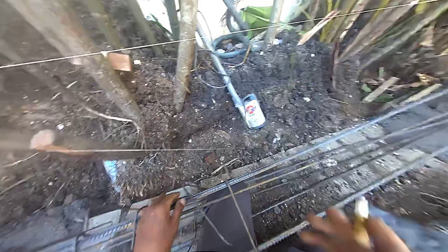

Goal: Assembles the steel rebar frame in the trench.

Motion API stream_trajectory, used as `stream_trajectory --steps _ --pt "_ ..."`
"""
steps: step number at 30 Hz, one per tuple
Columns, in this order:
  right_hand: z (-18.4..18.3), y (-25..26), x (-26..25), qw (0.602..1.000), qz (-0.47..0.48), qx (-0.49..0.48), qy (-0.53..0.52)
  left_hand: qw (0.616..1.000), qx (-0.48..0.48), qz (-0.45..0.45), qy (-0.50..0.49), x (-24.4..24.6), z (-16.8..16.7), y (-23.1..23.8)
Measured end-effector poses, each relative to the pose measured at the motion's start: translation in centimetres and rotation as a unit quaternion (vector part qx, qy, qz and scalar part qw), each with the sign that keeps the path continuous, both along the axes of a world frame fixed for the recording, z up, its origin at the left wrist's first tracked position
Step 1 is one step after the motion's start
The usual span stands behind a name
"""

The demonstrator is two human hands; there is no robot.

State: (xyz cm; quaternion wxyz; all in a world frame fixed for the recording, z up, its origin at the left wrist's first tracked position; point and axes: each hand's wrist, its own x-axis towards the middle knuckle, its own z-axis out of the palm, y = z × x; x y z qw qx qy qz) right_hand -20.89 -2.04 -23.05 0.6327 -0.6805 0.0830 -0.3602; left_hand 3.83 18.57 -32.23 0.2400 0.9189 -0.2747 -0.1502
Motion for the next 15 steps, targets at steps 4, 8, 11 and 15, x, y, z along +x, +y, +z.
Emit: stream_trajectory --steps 4,8,11,15 --pt "-6.4 -3.9 -0.3 0.988 -0.114 -0.012 0.1 0.992 0.028 0.025 -0.118 -1.5 -0.1 -1.7" --pt "-9.8 -3.3 1.1 0.966 -0.165 0.024 0.196 0.982 0.118 0.005 -0.145 -3.2 -0.1 -3.9" --pt "-11.3 -1.7 2.7 0.965 -0.149 0.028 0.216 0.976 0.217 0.004 -0.005 -3.5 1.0 -5.6" --pt "-12.8 0.4 4.4 0.959 -0.113 0.061 0.253 0.978 0.17 0.049 0.111 -2.8 1.3 -5.4"
